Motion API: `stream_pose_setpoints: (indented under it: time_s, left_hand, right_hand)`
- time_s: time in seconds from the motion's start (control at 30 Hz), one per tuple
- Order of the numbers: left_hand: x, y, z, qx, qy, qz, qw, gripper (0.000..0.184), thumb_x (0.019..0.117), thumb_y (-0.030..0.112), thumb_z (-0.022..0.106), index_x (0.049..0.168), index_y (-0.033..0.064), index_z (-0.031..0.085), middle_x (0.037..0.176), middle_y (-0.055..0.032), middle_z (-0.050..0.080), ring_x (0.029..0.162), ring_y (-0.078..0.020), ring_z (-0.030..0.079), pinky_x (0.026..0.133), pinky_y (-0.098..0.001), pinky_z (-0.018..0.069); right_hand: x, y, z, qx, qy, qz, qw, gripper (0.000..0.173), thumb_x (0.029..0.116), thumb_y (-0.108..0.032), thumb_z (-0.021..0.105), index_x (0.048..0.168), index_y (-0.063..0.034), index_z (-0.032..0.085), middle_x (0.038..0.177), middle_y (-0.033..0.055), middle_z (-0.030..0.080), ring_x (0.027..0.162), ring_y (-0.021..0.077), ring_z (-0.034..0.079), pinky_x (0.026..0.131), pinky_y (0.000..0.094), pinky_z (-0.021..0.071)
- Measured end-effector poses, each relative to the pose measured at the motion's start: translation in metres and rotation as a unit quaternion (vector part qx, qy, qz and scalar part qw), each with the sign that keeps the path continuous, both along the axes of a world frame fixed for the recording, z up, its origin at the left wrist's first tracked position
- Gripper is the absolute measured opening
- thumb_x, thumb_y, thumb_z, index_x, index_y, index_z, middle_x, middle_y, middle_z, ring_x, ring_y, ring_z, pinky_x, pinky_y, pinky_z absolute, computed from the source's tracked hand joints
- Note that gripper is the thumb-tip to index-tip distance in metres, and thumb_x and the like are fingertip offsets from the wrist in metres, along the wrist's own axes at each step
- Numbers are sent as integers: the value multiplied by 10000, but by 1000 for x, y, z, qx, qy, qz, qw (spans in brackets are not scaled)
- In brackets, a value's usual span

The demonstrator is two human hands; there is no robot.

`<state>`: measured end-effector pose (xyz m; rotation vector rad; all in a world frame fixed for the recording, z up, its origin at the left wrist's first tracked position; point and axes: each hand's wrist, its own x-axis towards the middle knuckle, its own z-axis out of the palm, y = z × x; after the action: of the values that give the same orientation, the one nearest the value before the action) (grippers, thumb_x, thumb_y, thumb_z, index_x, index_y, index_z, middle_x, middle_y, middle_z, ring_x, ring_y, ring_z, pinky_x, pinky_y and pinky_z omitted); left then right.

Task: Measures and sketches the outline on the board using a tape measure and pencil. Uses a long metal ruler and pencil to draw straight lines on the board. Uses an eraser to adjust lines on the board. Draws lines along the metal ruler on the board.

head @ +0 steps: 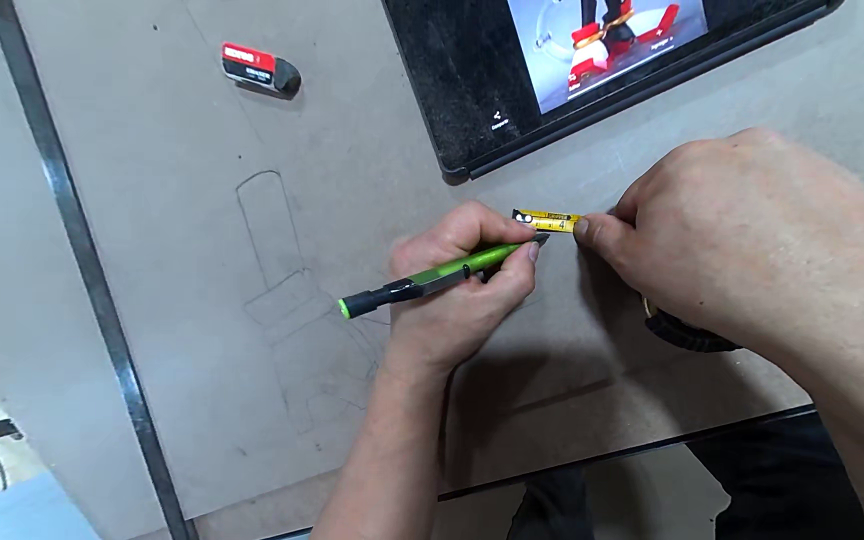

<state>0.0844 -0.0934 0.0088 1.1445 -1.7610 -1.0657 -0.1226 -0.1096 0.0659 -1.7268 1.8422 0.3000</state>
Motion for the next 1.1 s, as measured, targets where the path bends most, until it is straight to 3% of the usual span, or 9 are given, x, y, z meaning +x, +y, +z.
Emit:
stream_pose_setpoints:
  time_s: [0.7,0.83,0.93,1.1]
  left_hand:
    - [2,-2,2,4,-19,-19,1000,91,864,8,727,953,-7,717,893,-70,743,749,-79,691,639,-219,580]
    - [13,-2,2,53,80,-14,995,100,894,2,712,990,-17,693,877,-79,729,688,-123,678,576,-265,580]
    - [22,8,2,78,173,28,981,117,958,45,675,1056,-19,670,865,-101,724,686,-169,692,586,-299,600]
    - [33,41,3,73,168,112,977,93,972,120,670,1021,42,675,906,-73,726,703,-149,698,591,-276,604]
  right_hand:
    - [-4,-1,2,9,-27,4,1000,503,1009,-508,540,610,-205,574,547,27,516,518,220,563,424,432,361]
    - [-11,-1,1,25,-47,12,999,522,1015,-543,516,612,-219,587,549,17,512,515,207,552,424,433,367]
    - [-12,11,0,57,-60,31,996,503,996,-557,546,602,-252,611,526,-12,519,489,181,549,403,425,385]
    - [-1,40,-3,22,-70,65,995,526,1024,-441,513,552,-212,499,483,10,469,423,197,504,353,394,325]
